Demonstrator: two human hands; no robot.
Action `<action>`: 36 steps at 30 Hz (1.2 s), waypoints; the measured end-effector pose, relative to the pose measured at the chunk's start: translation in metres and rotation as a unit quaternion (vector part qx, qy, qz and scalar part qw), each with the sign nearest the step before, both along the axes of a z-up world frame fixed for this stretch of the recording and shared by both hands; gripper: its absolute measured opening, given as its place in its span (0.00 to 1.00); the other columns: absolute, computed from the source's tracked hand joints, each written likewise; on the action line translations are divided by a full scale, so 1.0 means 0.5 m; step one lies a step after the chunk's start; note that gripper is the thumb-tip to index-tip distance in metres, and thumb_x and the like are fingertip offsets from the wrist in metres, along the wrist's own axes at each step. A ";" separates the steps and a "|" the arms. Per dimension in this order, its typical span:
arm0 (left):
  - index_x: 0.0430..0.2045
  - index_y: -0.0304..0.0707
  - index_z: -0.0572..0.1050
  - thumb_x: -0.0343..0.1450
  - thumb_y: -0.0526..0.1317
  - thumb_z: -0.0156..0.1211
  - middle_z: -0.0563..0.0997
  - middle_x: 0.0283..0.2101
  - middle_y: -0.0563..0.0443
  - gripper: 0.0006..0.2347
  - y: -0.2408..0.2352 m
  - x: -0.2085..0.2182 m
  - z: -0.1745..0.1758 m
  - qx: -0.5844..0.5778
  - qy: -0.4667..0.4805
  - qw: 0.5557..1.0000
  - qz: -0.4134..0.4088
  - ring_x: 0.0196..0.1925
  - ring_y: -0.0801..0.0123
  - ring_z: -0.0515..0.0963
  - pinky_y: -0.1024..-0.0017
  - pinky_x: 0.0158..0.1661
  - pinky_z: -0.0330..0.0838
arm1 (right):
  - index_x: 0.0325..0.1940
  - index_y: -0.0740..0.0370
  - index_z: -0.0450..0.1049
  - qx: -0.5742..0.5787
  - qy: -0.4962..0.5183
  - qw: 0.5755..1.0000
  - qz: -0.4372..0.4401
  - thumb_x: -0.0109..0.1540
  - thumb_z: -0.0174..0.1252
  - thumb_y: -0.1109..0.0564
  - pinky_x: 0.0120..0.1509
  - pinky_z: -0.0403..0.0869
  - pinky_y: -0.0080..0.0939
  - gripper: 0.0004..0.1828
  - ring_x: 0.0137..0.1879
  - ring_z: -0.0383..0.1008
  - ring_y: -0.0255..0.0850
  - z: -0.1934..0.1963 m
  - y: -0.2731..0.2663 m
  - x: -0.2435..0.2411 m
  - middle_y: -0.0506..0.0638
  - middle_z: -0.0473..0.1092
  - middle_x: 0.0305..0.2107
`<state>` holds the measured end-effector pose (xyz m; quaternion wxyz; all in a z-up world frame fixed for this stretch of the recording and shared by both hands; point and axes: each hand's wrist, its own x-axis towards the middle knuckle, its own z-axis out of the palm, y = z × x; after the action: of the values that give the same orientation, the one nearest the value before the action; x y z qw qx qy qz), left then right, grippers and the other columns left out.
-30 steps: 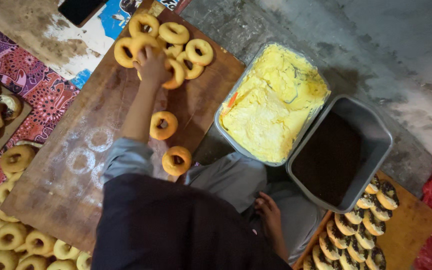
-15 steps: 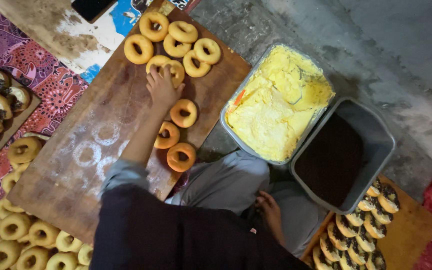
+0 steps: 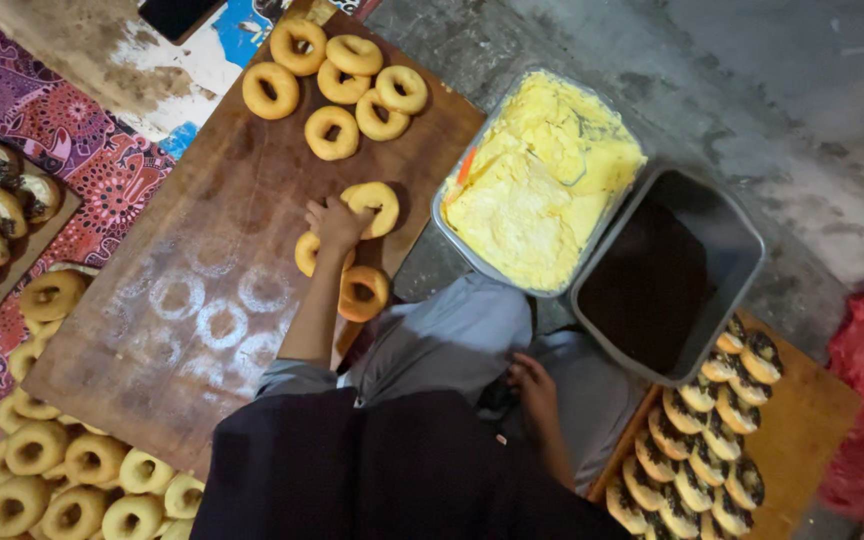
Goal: The person fills plain donuts with a yellow cream using a piping bag, then dips the filled donuts into a dark topping and places them on a wooden board.
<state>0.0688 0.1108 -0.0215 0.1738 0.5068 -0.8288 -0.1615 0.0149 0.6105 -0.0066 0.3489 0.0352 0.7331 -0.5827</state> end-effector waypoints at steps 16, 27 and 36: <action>0.58 0.37 0.67 0.74 0.49 0.45 0.77 0.55 0.43 0.21 0.428 0.032 0.210 0.679 0.495 0.541 -0.043 0.53 0.61 0.79 0.65 0.48 0.78 | 0.74 0.60 0.60 -0.053 0.454 0.874 0.166 0.57 0.70 0.59 0.53 0.75 0.35 0.43 0.57 0.68 0.40 0.305 -0.281 0.002 0.56 0.67 0.55; 0.58 0.38 0.69 0.74 0.57 0.50 0.78 0.54 0.39 0.25 0.379 0.036 0.169 0.827 0.396 0.395 -0.054 0.53 0.49 0.81 0.50 0.52 0.78 | 0.56 0.56 0.78 0.038 0.620 0.740 0.257 0.56 0.71 0.59 0.66 0.70 0.49 0.24 0.61 0.72 0.53 0.344 -0.364 -0.246 0.53 0.75 0.54; 0.60 0.35 0.69 0.78 0.55 0.49 0.78 0.55 0.43 0.23 0.379 -0.011 0.167 0.755 0.529 0.387 -0.031 0.57 0.57 0.78 0.57 0.57 0.74 | 0.52 0.54 0.83 0.106 0.572 0.778 0.237 0.53 0.72 0.57 0.62 0.71 0.47 0.22 0.55 0.72 0.52 0.248 -0.344 -0.333 0.52 0.78 0.46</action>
<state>0.0635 0.3005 0.0621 0.1177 0.2160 -0.1223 -0.9615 -0.1514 0.4383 0.1174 -0.0141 -0.4425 0.8402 -0.3131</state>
